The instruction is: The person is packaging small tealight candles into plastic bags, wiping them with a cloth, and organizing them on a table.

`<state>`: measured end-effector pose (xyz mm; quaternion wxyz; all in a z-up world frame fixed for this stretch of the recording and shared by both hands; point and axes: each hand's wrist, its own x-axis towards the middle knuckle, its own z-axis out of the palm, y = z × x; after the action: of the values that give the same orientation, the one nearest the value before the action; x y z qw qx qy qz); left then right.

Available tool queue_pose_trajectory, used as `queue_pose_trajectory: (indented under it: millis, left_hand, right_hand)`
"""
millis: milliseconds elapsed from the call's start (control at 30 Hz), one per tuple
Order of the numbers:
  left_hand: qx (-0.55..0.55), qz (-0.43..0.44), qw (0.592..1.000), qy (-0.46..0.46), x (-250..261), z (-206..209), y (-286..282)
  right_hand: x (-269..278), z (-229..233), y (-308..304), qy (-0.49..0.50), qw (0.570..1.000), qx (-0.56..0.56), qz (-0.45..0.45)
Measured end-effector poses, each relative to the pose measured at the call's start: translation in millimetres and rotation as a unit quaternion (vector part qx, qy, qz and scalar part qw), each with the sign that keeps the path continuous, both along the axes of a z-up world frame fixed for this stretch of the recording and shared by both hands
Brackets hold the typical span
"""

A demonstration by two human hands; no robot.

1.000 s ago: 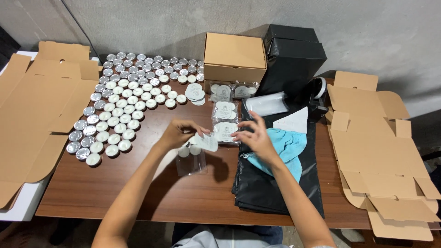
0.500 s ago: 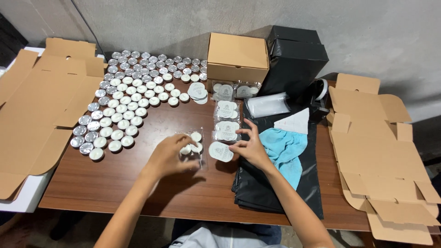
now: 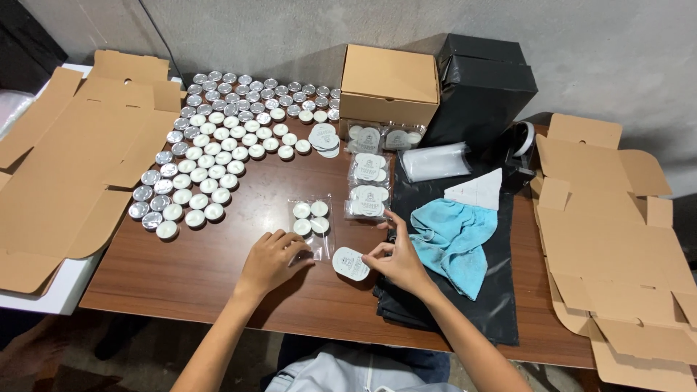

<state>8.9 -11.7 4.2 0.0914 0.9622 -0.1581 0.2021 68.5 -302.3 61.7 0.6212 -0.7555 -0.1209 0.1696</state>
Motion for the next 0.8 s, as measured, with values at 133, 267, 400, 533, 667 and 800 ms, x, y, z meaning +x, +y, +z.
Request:
queue_pose_trajectory:
  millis: [133,267,400,533,667,800]
  left_hand:
    - [0.001,-0.012,0.999,-0.05,-3.4,0.7,-1.7]
    - [-0.053,0.008,0.997,-0.062,-0.4,-0.5,-11.0]
    - [-0.131,0.047,0.987,-0.086,5.8,-15.7,-28.2]
    - [-0.173,0.055,0.98,-0.078,7.1,-9.1,-41.7]
    - [-0.228,0.065,0.971,-0.043,7.1,0.1,-55.2]
    - [-0.227,0.081,0.97,-0.038,10.8,6.5,-58.8]
  right_hand:
    - [-10.0,7.7,2.1,-0.014,1.0,-0.014,0.013]
    - [-11.9,7.6,6.0,-0.013,1.0,-0.005,0.012]
    - [-9.0,-5.8,5.9,-0.024,0.999,0.008,-0.02]
    - [-8.8,-21.5,13.9,-0.058,0.995,0.041,-0.074]
    - [-16.8,-14.1,24.9,-0.071,0.994,0.033,-0.079]
    - [-24.0,-13.0,30.7,-0.048,0.996,0.036,-0.062]
